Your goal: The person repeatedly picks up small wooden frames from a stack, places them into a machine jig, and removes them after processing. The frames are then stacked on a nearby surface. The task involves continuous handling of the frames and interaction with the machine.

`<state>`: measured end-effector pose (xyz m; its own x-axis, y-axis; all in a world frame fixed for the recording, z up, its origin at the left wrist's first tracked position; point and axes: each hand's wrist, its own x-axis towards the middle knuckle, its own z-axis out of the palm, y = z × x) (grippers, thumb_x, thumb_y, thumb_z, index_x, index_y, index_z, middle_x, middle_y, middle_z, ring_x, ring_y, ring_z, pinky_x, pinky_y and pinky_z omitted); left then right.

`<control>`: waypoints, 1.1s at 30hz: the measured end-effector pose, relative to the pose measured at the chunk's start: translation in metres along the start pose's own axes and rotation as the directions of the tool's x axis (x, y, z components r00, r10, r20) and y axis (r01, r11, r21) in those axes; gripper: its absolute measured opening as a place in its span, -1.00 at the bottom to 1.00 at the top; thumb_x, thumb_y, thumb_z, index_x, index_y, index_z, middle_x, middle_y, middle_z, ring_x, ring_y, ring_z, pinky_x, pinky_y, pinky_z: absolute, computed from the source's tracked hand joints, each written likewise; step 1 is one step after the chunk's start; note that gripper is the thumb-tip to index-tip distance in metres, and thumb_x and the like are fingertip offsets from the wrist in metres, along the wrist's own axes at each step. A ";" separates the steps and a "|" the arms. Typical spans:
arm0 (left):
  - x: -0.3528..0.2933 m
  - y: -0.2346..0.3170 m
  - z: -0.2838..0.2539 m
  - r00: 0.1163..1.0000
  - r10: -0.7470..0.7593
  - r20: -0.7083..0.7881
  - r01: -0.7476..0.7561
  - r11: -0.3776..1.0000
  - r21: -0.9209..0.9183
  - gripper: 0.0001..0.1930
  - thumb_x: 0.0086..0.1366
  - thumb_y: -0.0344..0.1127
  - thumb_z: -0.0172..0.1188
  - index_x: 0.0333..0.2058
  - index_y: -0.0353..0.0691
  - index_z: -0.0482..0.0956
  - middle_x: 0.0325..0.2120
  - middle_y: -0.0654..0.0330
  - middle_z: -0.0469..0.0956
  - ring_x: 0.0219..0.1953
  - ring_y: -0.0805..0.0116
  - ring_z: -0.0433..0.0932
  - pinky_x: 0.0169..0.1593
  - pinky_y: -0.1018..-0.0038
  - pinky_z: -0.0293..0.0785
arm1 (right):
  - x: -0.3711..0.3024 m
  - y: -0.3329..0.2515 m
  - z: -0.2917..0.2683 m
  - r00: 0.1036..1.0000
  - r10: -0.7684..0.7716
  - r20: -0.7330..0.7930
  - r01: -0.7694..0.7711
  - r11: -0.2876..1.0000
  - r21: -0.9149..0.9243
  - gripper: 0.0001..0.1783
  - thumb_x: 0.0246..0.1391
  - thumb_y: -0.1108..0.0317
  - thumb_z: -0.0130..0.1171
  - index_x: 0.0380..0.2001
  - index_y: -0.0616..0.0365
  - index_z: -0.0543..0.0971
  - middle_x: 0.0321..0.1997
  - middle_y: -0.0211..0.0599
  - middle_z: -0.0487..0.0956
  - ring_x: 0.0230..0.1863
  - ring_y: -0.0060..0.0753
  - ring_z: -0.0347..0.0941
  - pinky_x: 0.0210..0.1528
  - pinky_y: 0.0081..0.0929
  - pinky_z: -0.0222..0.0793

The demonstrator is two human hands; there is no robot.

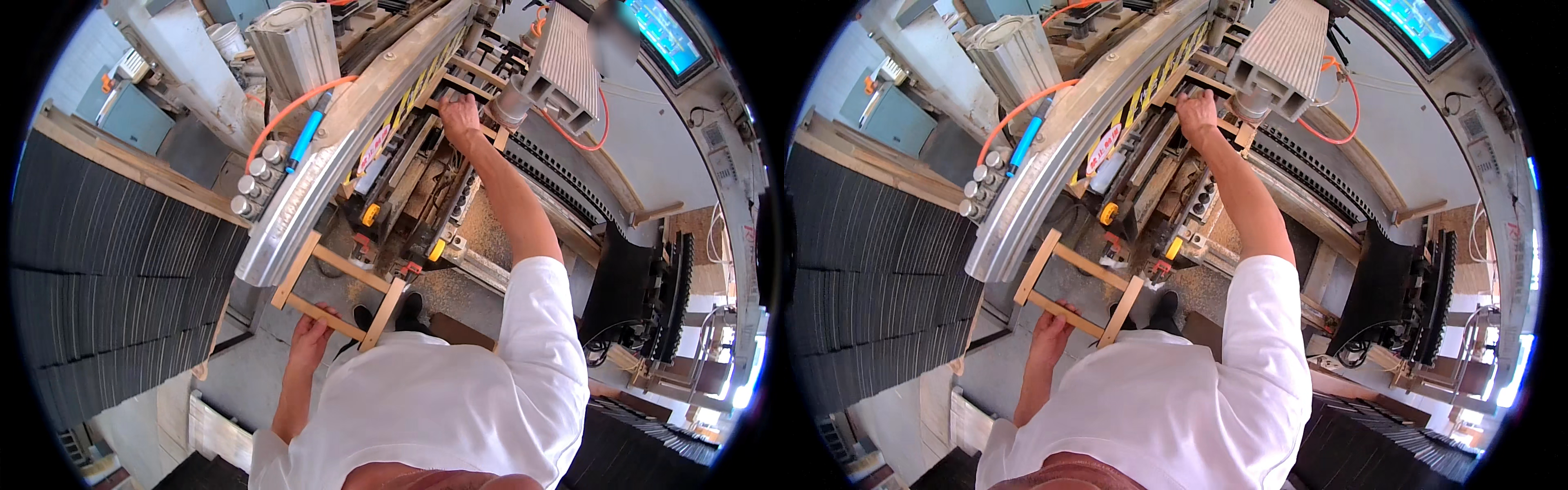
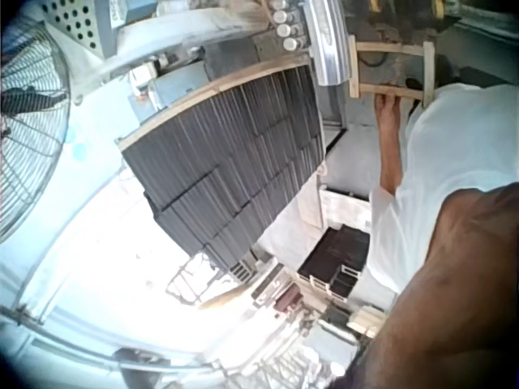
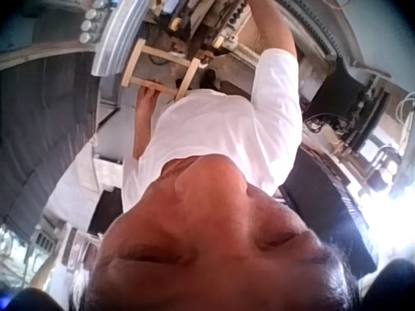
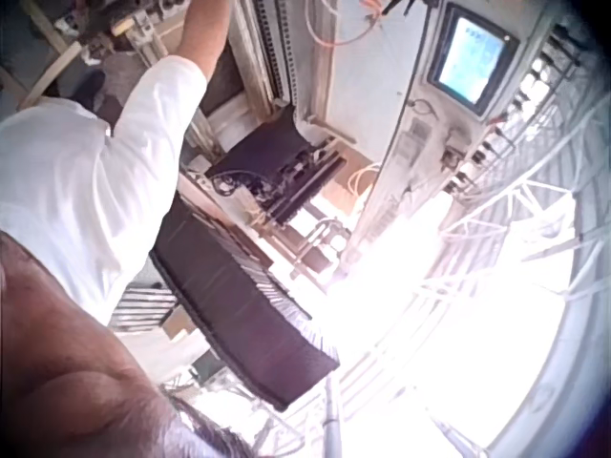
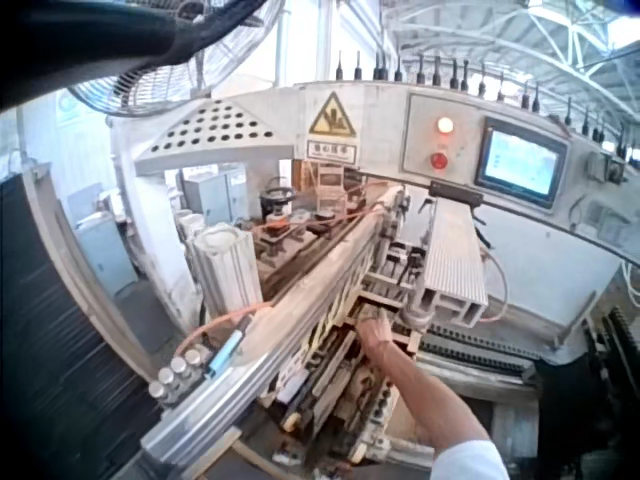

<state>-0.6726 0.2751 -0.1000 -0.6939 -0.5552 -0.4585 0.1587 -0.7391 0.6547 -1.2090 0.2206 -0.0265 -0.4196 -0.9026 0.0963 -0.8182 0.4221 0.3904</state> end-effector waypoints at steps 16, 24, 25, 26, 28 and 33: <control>0.016 0.002 -0.047 0.986 -0.071 -0.148 0.061 0.995 -0.074 -0.65 0.18 -0.30 0.24 -0.06 -0.13 0.41 -0.14 0.27 0.49 -0.01 0.30 0.45 0.11 0.29 0.33 | 0.048 0.025 0.029 0.980 0.198 0.027 -0.198 0.940 0.277 -0.71 -0.12 0.40 0.23 -0.25 0.14 0.50 -0.28 -0.15 0.61 -0.17 -0.11 0.54 -0.06 -0.14 0.36; 0.012 -0.018 -0.037 0.976 -0.063 -0.210 0.037 0.991 -0.125 -0.65 0.20 -0.28 0.22 -0.06 -0.13 0.40 -0.13 0.28 0.49 0.00 0.30 0.44 0.12 0.26 0.30 | 0.069 0.046 0.029 0.990 0.127 0.067 -0.141 0.948 0.286 -0.78 -0.07 0.45 0.07 -0.29 0.10 0.56 -0.28 -0.10 0.59 -0.17 -0.03 0.52 -0.16 -0.09 0.35; 0.014 -0.023 -0.038 0.973 -0.073 -0.220 0.043 0.990 -0.136 -0.66 0.20 -0.27 0.22 -0.06 -0.13 0.39 -0.13 0.28 0.49 0.00 0.30 0.43 0.12 0.25 0.30 | 0.070 0.048 0.032 0.989 0.136 0.062 -0.148 0.940 0.307 -0.80 -0.07 0.44 0.07 -0.31 0.11 0.57 -0.28 -0.08 0.59 -0.18 -0.02 0.52 -0.17 -0.10 0.37; 0.017 -0.028 -0.040 0.969 -0.084 -0.233 0.051 0.988 -0.147 -0.66 0.21 -0.27 0.21 -0.06 -0.13 0.39 -0.13 0.28 0.49 0.01 0.30 0.43 0.12 0.24 0.30 | 0.070 0.049 0.032 0.988 0.143 0.060 -0.155 0.932 0.329 -0.81 -0.07 0.43 0.07 -0.33 0.12 0.57 -0.28 -0.06 0.59 -0.18 -0.01 0.52 -0.17 -0.10 0.39; 0.023 -0.037 -0.042 0.964 -0.110 -0.240 0.075 0.986 -0.152 -0.67 0.22 -0.27 0.20 -0.06 -0.13 0.39 -0.12 0.27 0.48 0.01 0.30 0.43 0.12 0.24 0.30 | 0.079 0.053 0.033 0.972 0.161 0.170 -0.212 0.913 0.349 -0.86 -0.08 0.41 0.08 -0.42 0.15 0.60 -0.30 -0.02 0.59 -0.20 0.05 0.52 -0.20 -0.13 0.45; 0.033 -0.040 -0.040 0.959 -0.154 -0.239 0.144 0.988 -0.059 -0.70 0.24 -0.29 0.17 -0.06 -0.12 0.39 -0.12 0.27 0.48 0.00 0.31 0.43 0.10 0.25 0.32 | 0.085 0.062 0.053 0.991 0.122 0.049 -0.131 0.925 0.356 -0.84 -0.18 0.45 0.15 -0.43 0.12 0.62 -0.30 -0.05 0.59 -0.19 0.04 0.50 -0.19 -0.16 0.45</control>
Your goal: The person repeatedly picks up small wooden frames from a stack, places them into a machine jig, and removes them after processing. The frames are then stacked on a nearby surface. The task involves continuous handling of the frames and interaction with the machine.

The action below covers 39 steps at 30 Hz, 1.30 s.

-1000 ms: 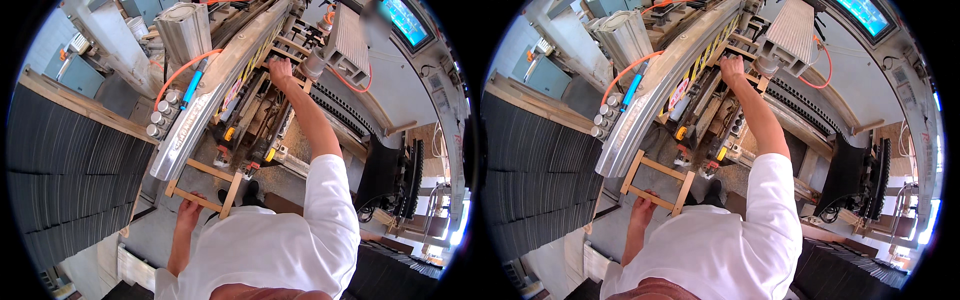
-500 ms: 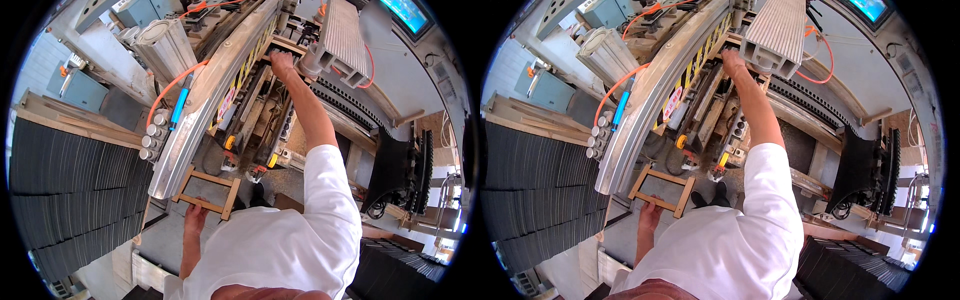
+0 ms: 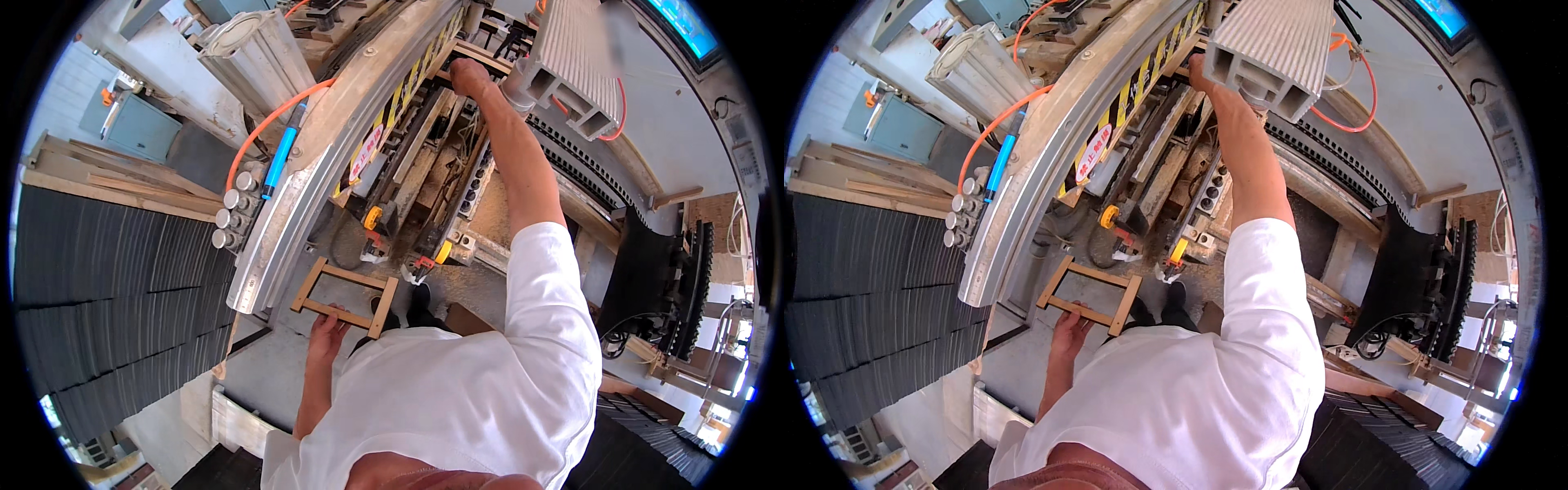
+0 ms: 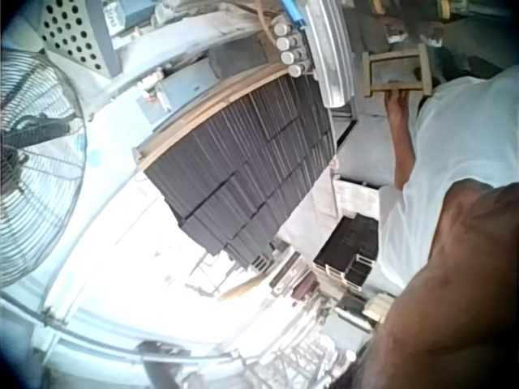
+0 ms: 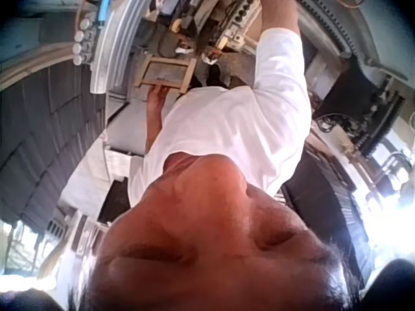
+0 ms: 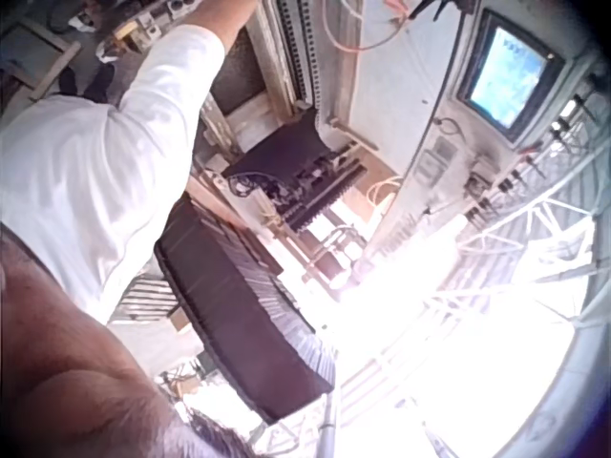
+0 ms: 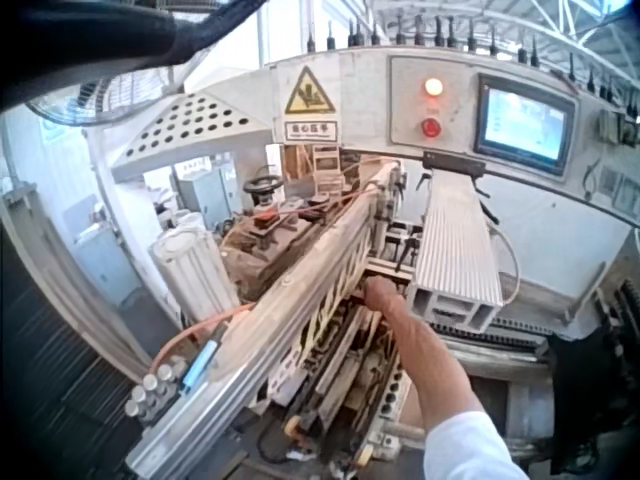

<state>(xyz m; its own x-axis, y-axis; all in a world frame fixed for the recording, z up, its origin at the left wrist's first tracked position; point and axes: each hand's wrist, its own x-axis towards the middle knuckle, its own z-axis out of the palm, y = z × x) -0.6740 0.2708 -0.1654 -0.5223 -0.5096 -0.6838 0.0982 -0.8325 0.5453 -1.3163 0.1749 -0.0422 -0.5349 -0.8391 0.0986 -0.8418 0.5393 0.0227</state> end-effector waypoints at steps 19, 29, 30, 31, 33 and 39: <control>0.006 -0.048 -0.055 0.994 -0.043 -0.104 0.038 0.998 -0.050 -0.72 0.23 -0.31 0.17 -0.09 -0.16 0.40 -0.14 0.25 0.47 -0.03 0.30 0.44 0.07 0.21 0.34 | -0.042 0.000 -0.037 0.994 -0.084 0.074 0.088 0.995 -0.047 -0.79 -0.06 0.51 0.05 -0.29 0.17 0.54 -0.19 -0.06 0.57 -0.11 0.00 0.49 -0.17 -0.11 0.42; 0.036 -0.024 -0.049 0.993 -0.072 -0.096 0.085 0.986 0.145 -0.68 0.24 -0.35 0.15 -0.04 -0.18 0.37 -0.12 0.21 0.47 -0.03 0.29 0.43 0.03 0.23 0.39 | -0.032 -0.013 -0.028 0.995 -0.095 0.014 0.095 0.995 -0.041 -0.81 -0.10 0.53 0.07 -0.34 0.22 0.56 -0.21 -0.05 0.57 -0.14 0.00 0.50 -0.17 -0.17 0.46; 0.039 -0.020 -0.047 0.992 -0.067 -0.108 0.086 0.980 0.182 -0.68 0.24 -0.36 0.14 -0.03 -0.19 0.36 -0.11 0.21 0.47 -0.02 0.30 0.43 0.02 0.23 0.40 | -0.031 -0.013 -0.028 0.994 -0.107 0.029 0.109 0.988 -0.107 -0.81 -0.10 0.53 0.07 -0.34 0.22 0.56 -0.20 -0.05 0.57 -0.13 0.00 0.50 -0.16 -0.17 0.46; 0.040 -0.015 -0.045 0.993 -0.058 -0.106 0.077 0.980 0.186 -0.66 0.24 -0.37 0.14 -0.01 -0.20 0.35 -0.10 0.20 0.47 -0.02 0.29 0.43 0.02 0.22 0.40 | -0.030 -0.013 -0.029 0.992 -0.120 0.044 0.125 0.977 -0.172 -0.81 -0.11 0.52 0.07 -0.34 0.22 0.56 -0.20 -0.06 0.57 -0.13 -0.01 0.50 -0.16 -0.17 0.46; 0.042 -0.012 -0.047 0.993 -0.053 -0.106 0.071 0.981 0.182 -0.62 0.24 -0.38 0.14 0.02 -0.21 0.33 -0.09 0.19 0.46 -0.01 0.29 0.42 0.03 0.21 0.40 | -0.025 -0.013 -0.031 0.980 -0.136 0.148 0.162 0.970 -0.184 -0.77 -0.12 0.51 0.08 -0.30 0.23 0.54 -0.19 -0.06 0.57 -0.11 0.00 0.49 -0.14 -0.17 0.45; 0.043 -0.022 -0.068 0.975 -0.088 -0.203 0.104 0.992 0.069 -0.57 0.23 -0.37 0.16 0.05 -0.24 0.30 -0.10 0.14 0.46 -0.01 0.26 0.42 0.06 0.16 0.39 | -0.025 -0.014 -0.030 0.983 -0.056 0.177 0.085 0.983 -0.162 -0.75 -0.09 0.49 0.10 -0.26 0.18 0.56 -0.14 -0.11 0.56 -0.07 -0.08 0.50 -0.16 -0.23 0.48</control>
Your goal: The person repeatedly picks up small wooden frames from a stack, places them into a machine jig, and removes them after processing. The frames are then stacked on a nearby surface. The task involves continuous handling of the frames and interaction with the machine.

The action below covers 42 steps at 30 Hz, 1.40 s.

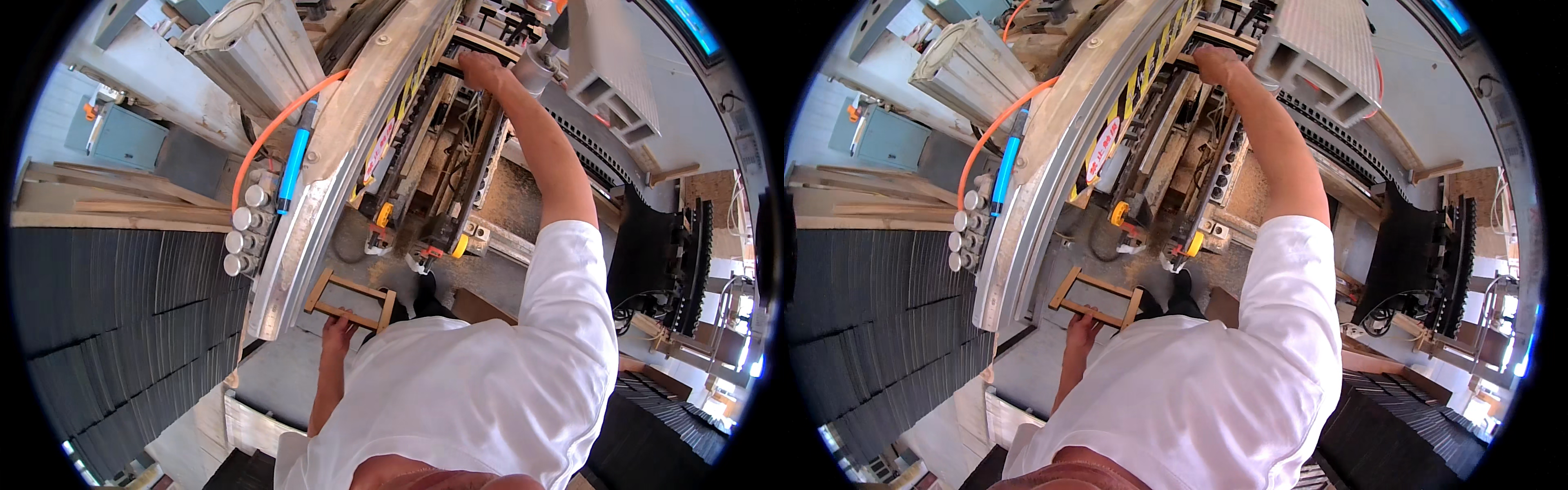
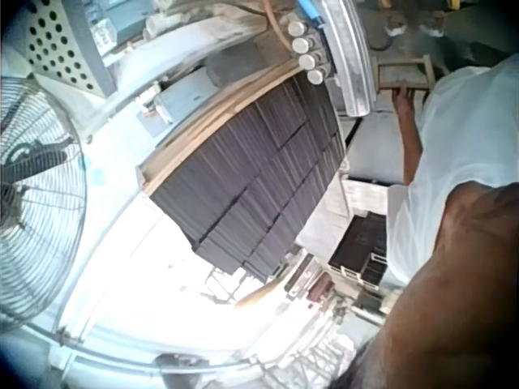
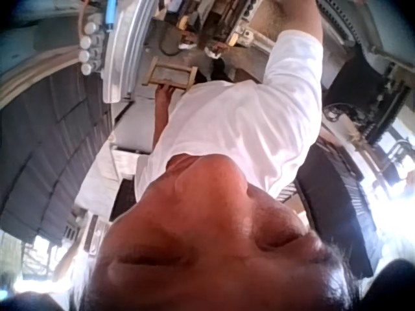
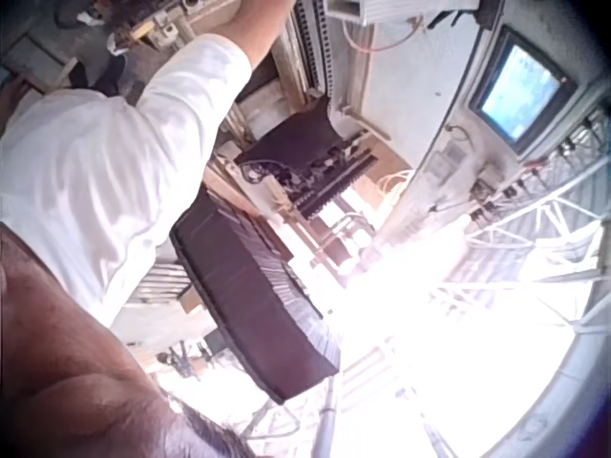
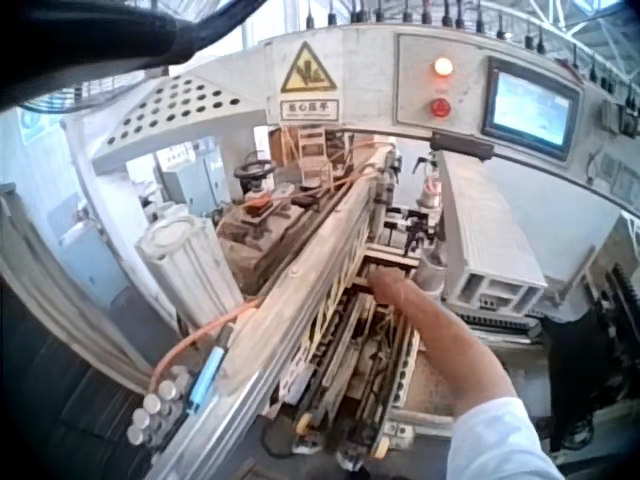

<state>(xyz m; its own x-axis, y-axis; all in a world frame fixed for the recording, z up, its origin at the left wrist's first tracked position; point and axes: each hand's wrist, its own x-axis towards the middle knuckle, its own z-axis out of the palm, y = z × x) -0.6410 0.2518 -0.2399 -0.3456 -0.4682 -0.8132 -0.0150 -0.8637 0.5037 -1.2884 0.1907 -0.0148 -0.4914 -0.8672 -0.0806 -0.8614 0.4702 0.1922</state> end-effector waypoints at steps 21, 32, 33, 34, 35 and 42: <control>0.033 0.035 -0.013 0.999 -0.045 0.015 0.038 0.944 0.327 -0.59 0.26 -0.34 0.13 0.07 -0.21 0.31 -0.04 0.16 0.46 -0.03 0.28 0.45 0.05 0.18 0.35 | 0.047 0.013 0.053 0.937 0.324 -0.133 -0.312 0.944 0.105 -0.70 0.04 0.44 0.06 -0.13 -0.09 0.53 -0.08 -0.25 0.54 -0.03 -0.08 0.46 -0.09 -0.05 0.42; -0.016 -0.001 0.027 0.992 -0.021 -0.124 0.061 0.940 0.335 -0.58 0.21 -0.34 0.21 0.03 -0.22 0.35 -0.11 0.18 0.46 -0.03 0.26 0.44 0.07 0.23 0.36 | 0.063 -0.055 0.075 0.967 0.110 -0.231 -0.026 0.939 0.342 -0.67 0.05 0.36 0.13 -0.08 0.09 0.57 -0.02 -0.24 0.54 0.00 -0.03 0.45 0.00 0.06 0.25; -0.030 -0.010 0.024 0.985 -0.010 -0.174 0.065 0.948 0.310 -0.58 0.21 -0.33 0.20 0.03 -0.24 0.35 -0.12 0.18 0.46 -0.03 0.25 0.43 0.08 0.22 0.36 | 0.090 -0.082 0.105 0.947 0.086 -0.308 0.047 0.915 0.401 -0.68 0.04 0.38 0.14 -0.08 0.10 0.57 -0.04 -0.21 0.55 -0.02 0.01 0.46 0.02 0.11 0.23; -0.043 -0.017 0.024 0.977 -0.005 -0.214 0.069 0.953 0.294 -0.58 0.21 -0.33 0.20 0.03 -0.26 0.35 -0.12 0.17 0.46 -0.03 0.24 0.43 0.08 0.21 0.36 | 0.126 -0.106 0.146 0.907 0.116 -0.405 0.113 0.859 0.499 -0.68 0.04 0.39 0.14 -0.09 0.12 0.57 -0.06 -0.19 0.56 -0.04 0.06 0.46 0.04 0.16 0.21; -0.014 0.016 0.058 0.999 0.002 -0.053 0.021 0.910 0.414 -0.59 0.22 -0.33 0.19 0.02 -0.27 0.35 -0.13 0.17 0.46 -0.02 0.24 0.43 0.09 0.20 0.36 | 0.191 0.007 0.198 0.638 0.481 -0.601 0.412 0.447 0.794 -0.68 0.03 0.40 0.14 -0.09 0.14 0.57 -0.08 -0.16 0.57 -0.06 0.10 0.47 0.06 0.20 0.19; -0.028 -0.022 0.030 0.985 0.081 -0.151 -0.024 0.938 0.346 -0.57 0.21 -0.34 0.19 0.03 -0.31 0.34 -0.13 0.14 0.45 -0.06 0.26 0.46 0.03 0.23 0.42 | 0.104 -0.058 0.151 0.574 0.124 -0.809 0.377 0.837 0.396 -0.60 0.13 0.33 0.00 0.08 0.02 0.46 0.06 -0.26 0.50 0.08 0.02 0.40 0.13 0.30 0.10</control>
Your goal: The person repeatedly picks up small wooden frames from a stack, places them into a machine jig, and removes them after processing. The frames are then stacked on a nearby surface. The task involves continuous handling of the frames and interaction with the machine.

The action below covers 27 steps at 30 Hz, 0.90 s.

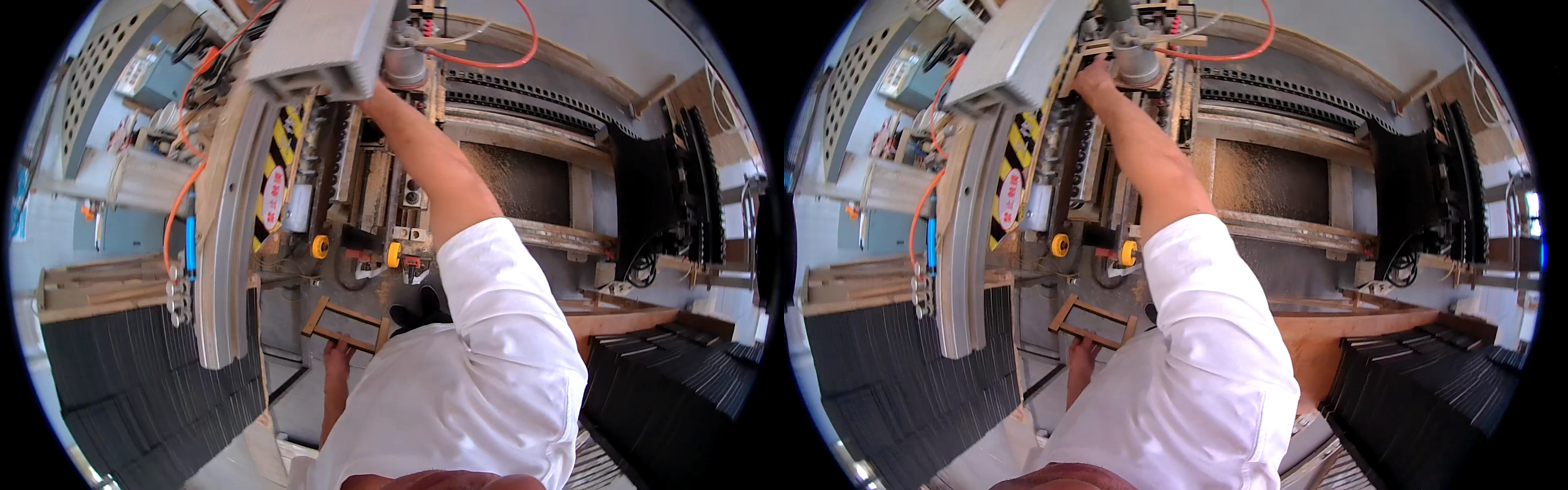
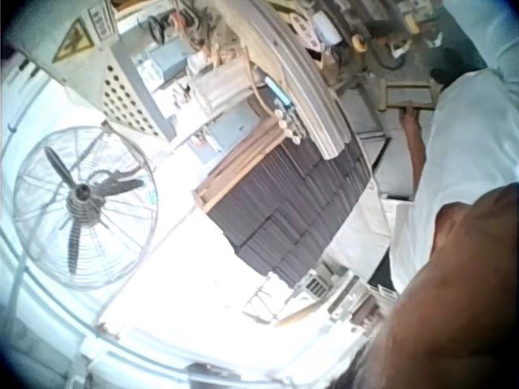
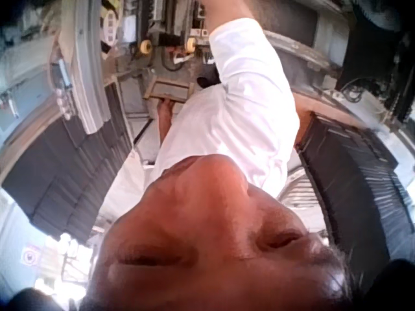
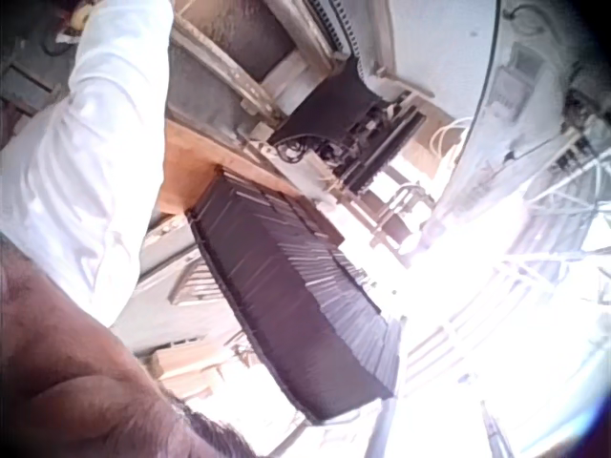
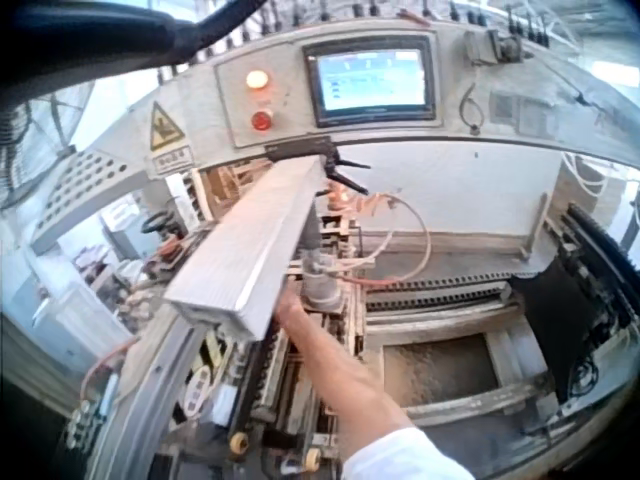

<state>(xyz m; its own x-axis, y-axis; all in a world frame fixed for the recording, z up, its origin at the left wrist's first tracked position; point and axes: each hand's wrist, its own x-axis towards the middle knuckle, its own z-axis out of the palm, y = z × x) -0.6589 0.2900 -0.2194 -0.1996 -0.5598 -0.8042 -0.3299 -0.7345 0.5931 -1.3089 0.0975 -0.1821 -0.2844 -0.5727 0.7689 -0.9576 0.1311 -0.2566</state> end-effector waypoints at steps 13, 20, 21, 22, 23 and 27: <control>-0.023 -0.018 0.008 0.966 0.180 -0.186 -0.213 0.962 -0.174 -0.66 0.17 -0.28 0.23 -0.10 -0.25 0.44 -0.23 0.22 0.48 -0.19 0.37 0.49 -0.13 0.41 0.47 | 0.052 -0.061 -0.168 0.812 0.178 0.556 0.285 0.710 -0.644 -0.76 -0.10 0.47 0.12 -0.32 -0.05 0.63 -0.23 -0.27 0.61 -0.13 -0.19 0.54 -0.18 -0.21 0.45; -0.047 0.004 0.002 0.876 0.337 -0.344 -0.424 0.879 -0.219 -0.71 0.19 -0.31 0.17 -0.14 -0.31 0.46 -0.36 0.26 0.53 -0.33 0.43 0.52 -0.26 0.46 0.49 | 0.054 -0.031 -0.161 0.717 0.251 0.650 0.253 0.776 -0.578 -0.79 -0.12 0.48 0.20 -0.33 0.02 0.61 -0.26 -0.21 0.61 -0.18 -0.13 0.56 -0.22 -0.23 0.49; -0.042 0.006 -0.001 0.841 0.388 -0.377 -0.482 0.854 -0.198 -0.74 0.19 -0.33 0.16 -0.18 -0.34 0.47 -0.39 0.26 0.55 -0.35 0.43 0.52 -0.26 0.46 0.48 | 0.052 -0.022 -0.163 0.674 0.203 0.711 0.371 0.739 -0.563 -0.80 -0.11 0.44 0.20 -0.31 0.02 0.58 -0.25 -0.23 0.59 -0.16 -0.18 0.54 -0.19 -0.22 0.47; -0.035 0.012 -0.006 0.819 0.446 -0.360 -0.511 0.854 -0.104 -0.74 0.18 -0.34 0.16 -0.18 -0.35 0.47 -0.38 0.24 0.55 -0.34 0.43 0.52 -0.26 0.46 0.47 | 0.046 0.012 -0.169 0.734 0.226 0.641 0.297 0.742 -0.601 -0.79 -0.08 0.42 0.19 -0.28 0.01 0.56 -0.21 -0.25 0.57 -0.12 -0.19 0.51 -0.12 -0.21 0.44; -0.041 -0.002 -0.019 0.788 0.459 -0.412 -0.508 0.862 -0.011 -0.74 0.18 -0.35 0.15 -0.18 -0.36 0.47 -0.37 0.22 0.56 -0.33 0.43 0.52 -0.26 0.46 0.47 | 0.053 -0.036 -0.161 0.667 0.323 0.672 0.253 0.750 -0.611 -0.77 -0.04 0.40 0.16 -0.23 0.02 0.54 -0.18 -0.24 0.56 -0.10 -0.15 0.49 -0.06 -0.20 0.40; -0.107 0.034 -0.033 0.687 0.579 -0.440 -0.537 0.812 0.229 -0.77 0.18 -0.43 0.10 -0.18 -0.37 0.48 -0.33 0.15 0.59 -0.29 0.42 0.52 -0.19 0.45 0.45 | 0.055 -0.074 -0.175 0.694 0.287 0.661 0.305 0.714 -0.630 -0.75 -0.02 0.40 0.20 -0.20 0.10 0.53 -0.16 -0.22 0.56 -0.07 -0.17 0.48 0.18 -0.15 0.24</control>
<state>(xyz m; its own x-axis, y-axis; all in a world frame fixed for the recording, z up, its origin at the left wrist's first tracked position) -0.6182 0.3122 -0.1123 0.0778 -0.9782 -0.1925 -0.3716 -0.2076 0.9049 -1.2619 0.1978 -0.0186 -0.4418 -0.8942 0.0726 -0.7996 0.4292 0.4200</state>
